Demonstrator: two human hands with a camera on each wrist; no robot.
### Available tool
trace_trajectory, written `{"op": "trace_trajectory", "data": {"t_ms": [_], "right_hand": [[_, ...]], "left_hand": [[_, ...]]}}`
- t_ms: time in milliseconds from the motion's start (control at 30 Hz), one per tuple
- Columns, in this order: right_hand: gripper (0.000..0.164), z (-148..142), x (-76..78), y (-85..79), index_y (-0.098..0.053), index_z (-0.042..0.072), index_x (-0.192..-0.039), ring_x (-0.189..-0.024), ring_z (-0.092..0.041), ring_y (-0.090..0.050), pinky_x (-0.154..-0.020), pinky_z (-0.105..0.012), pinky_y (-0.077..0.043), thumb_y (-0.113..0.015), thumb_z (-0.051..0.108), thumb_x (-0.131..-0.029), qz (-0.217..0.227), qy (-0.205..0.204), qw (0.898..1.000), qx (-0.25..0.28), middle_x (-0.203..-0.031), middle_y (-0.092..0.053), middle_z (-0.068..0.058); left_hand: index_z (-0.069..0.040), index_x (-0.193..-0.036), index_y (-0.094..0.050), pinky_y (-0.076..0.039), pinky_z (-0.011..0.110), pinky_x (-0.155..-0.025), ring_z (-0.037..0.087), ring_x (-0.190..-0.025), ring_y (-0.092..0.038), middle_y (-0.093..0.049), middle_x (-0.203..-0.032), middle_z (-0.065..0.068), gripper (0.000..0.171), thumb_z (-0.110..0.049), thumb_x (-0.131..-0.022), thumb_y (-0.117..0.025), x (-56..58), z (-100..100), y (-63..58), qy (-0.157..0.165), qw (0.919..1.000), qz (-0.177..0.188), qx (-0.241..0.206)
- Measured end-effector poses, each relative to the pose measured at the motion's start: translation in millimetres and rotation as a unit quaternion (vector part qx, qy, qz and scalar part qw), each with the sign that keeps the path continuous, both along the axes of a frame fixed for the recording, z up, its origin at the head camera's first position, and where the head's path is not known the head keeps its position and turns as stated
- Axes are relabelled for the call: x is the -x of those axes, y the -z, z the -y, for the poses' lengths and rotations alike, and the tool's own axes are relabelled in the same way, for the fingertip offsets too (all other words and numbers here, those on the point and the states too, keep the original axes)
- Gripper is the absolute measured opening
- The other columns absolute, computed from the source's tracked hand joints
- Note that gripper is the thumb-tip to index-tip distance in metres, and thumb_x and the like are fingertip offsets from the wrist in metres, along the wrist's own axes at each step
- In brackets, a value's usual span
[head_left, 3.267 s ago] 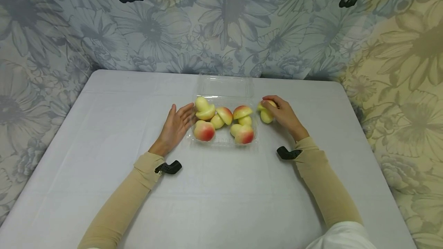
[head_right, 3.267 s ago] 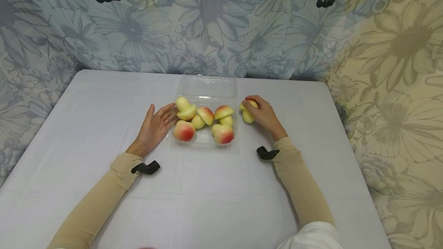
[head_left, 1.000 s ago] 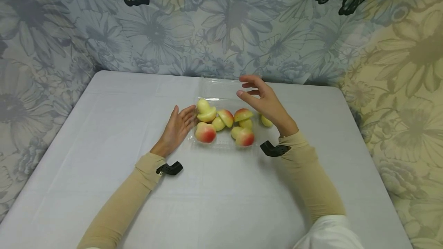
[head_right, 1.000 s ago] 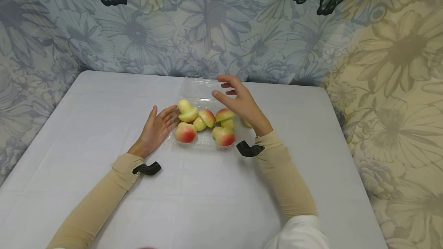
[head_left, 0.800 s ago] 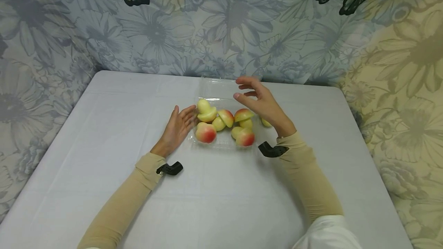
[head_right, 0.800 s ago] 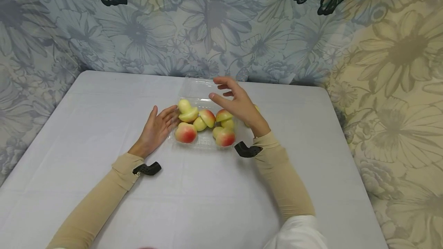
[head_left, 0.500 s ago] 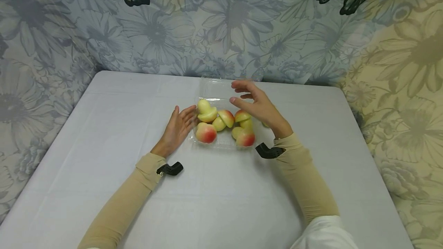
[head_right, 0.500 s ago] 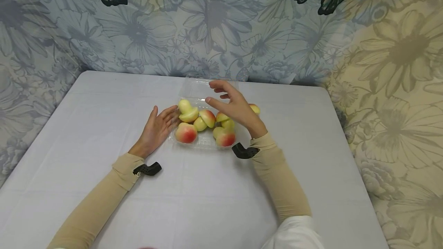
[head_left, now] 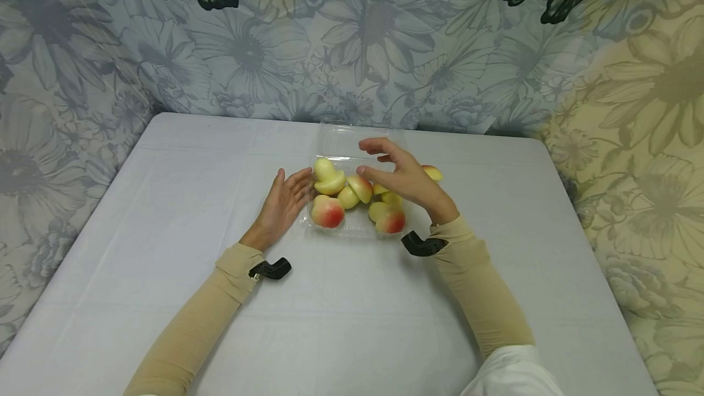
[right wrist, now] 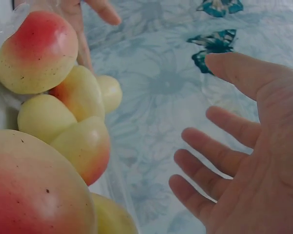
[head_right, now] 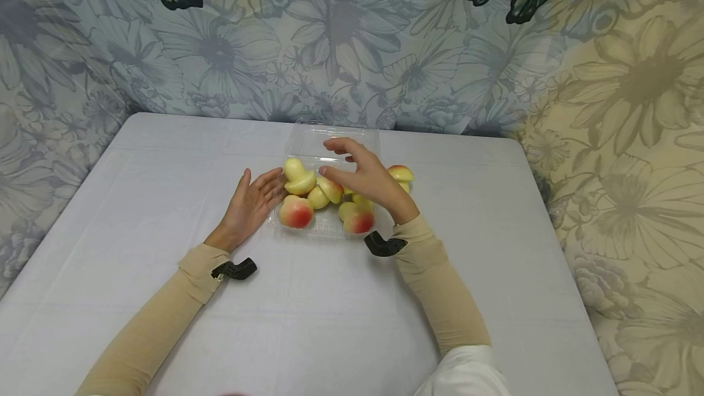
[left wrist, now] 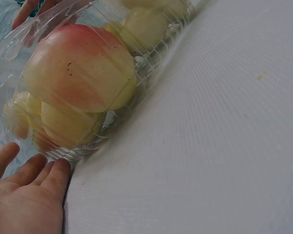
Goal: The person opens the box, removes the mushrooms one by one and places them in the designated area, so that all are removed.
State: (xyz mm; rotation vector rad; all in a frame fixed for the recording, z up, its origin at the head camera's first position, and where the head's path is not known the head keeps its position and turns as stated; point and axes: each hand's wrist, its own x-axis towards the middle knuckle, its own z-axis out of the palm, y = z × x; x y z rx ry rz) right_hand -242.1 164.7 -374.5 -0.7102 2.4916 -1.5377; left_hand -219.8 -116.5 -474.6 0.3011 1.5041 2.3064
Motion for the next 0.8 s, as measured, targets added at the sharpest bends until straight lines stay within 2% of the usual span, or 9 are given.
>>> {"op": "trace_trajectory", "data": {"t_ms": [300, 567, 700, 800], "right_hand": [[0.053, 3.5, -1.6, 7.7, -0.052, 0.012, -0.144, -0.138, -0.034, -0.043, -0.115, -0.06, -0.04, -0.07, 0.024, -0.095, 0.038, -0.013, 0.999, -0.026, -0.148, -0.053, -0.01], [0.057, 7.2, -3.2, 11.8, -0.051, 0.009, -0.144, -0.139, -0.04, -0.041, -0.109, -0.061, -0.046, -0.072, 0.025, -0.094, 0.04, -0.029, 0.998, -0.034, -0.147, -0.052, -0.008], [0.056, 9.4, -4.2, 13.0, -0.052, 0.01, -0.143, -0.127, -0.037, -0.053, -0.113, -0.059, -0.044, -0.074, 0.024, -0.094, 0.038, -0.034, 0.998, -0.038, -0.148, -0.051, -0.01], [0.057, 10.2, -4.5, 14.5, -0.052, 0.01, -0.144, -0.11, -0.031, -0.06, -0.115, -0.056, -0.043, -0.074, 0.024, -0.093, 0.041, -0.032, 0.998, -0.046, -0.15, -0.05, -0.009]], "left_hand": [[0.001, -0.161, -0.012, -0.012, 0.044, -0.132, 0.027, -0.159, -0.013, -0.013, -0.17, 0.016, 0.085, -0.063, -0.106, -0.012, 0.5, -0.2, 1.4, 0.0, 1.0, 0.001, 0.001], [0.0, -0.161, -0.012, -0.012, 0.044, -0.132, 0.027, -0.159, -0.013, -0.013, -0.17, 0.016, 0.084, -0.063, -0.106, -0.011, 0.2, -0.2, 1.0, -0.001, 1.0, 0.0, 0.006], [0.0, -0.161, -0.012, -0.012, 0.044, -0.132, 0.027, -0.159, -0.012, -0.012, -0.17, 0.016, 0.084, -0.063, -0.106, -0.011, 0.5, -0.1, 1.1, 0.001, 1.0, -0.003, 0.007], [0.0, -0.161, -0.012, -0.013, 0.044, -0.132, 0.028, -0.159, -0.013, -0.013, -0.17, 0.016, 0.083, -0.062, -0.106, -0.011, 1.0, 0.1, 1.1, 0.001, 1.0, -0.002, 0.006]]}}
